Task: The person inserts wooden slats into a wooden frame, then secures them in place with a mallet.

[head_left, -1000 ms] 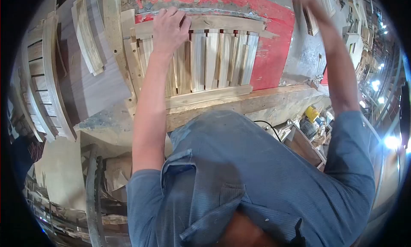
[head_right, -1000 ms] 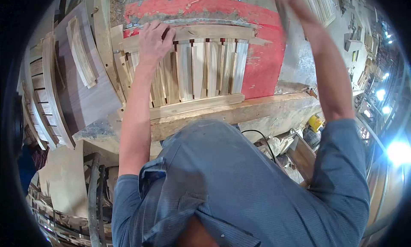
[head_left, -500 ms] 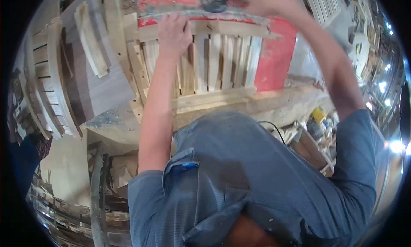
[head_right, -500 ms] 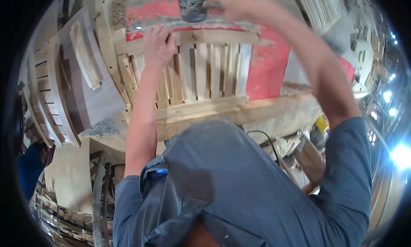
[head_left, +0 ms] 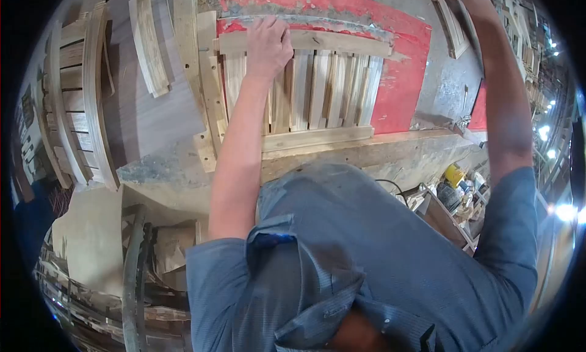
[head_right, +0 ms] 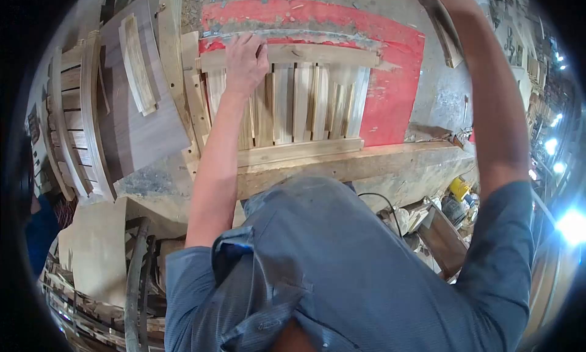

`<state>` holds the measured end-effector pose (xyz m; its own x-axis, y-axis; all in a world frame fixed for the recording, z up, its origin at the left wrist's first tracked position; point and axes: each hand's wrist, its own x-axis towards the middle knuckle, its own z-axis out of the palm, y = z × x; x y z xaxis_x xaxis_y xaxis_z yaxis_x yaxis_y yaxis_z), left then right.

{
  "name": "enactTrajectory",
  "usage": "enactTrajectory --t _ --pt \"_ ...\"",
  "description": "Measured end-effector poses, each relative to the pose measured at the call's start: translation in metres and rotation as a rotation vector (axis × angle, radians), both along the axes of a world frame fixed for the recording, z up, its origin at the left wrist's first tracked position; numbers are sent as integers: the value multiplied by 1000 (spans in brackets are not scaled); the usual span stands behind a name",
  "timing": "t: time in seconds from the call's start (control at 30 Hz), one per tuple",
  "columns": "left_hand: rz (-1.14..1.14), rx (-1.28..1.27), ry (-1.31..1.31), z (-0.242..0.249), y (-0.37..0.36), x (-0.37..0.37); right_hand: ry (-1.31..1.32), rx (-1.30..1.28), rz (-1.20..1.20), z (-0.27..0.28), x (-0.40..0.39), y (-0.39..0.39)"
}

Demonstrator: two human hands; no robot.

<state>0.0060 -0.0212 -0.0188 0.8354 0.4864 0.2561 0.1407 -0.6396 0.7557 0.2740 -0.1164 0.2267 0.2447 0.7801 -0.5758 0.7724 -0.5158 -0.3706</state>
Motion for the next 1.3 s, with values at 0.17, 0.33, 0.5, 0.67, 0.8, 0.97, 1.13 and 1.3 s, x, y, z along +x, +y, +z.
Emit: enactTrajectory --t 0.17,0.33,0.5,0.67,0.8,0.97,1.13,1.3 --pt "-20 45 -105 -7 4 -3 -231 -463 -192 -56 -80 -14" --pt "-118 201 112 23 7 0 -451 353 -131 -39 -23 -153" --pt "-288 381 190 139 -2 -18 -85 54 -935 -118 -60 -336" --pt "-390 310 633 212 -43 -2 391 26 -1128 -182 -130 -405" --pt "-493 630 431 277 -72 -27 -650 481 -814 -139 -146 -411" --pt "-449 896 392 417 -107 0 1252 738 -1796 -40 -179 -409" --pt "-582 1087 -524 342 -131 98 1549 1771 -1701 20 -128 -396" --pt "-470 588 -246 294 -179 150 -372 1397 -1150 -73 -12 -455"
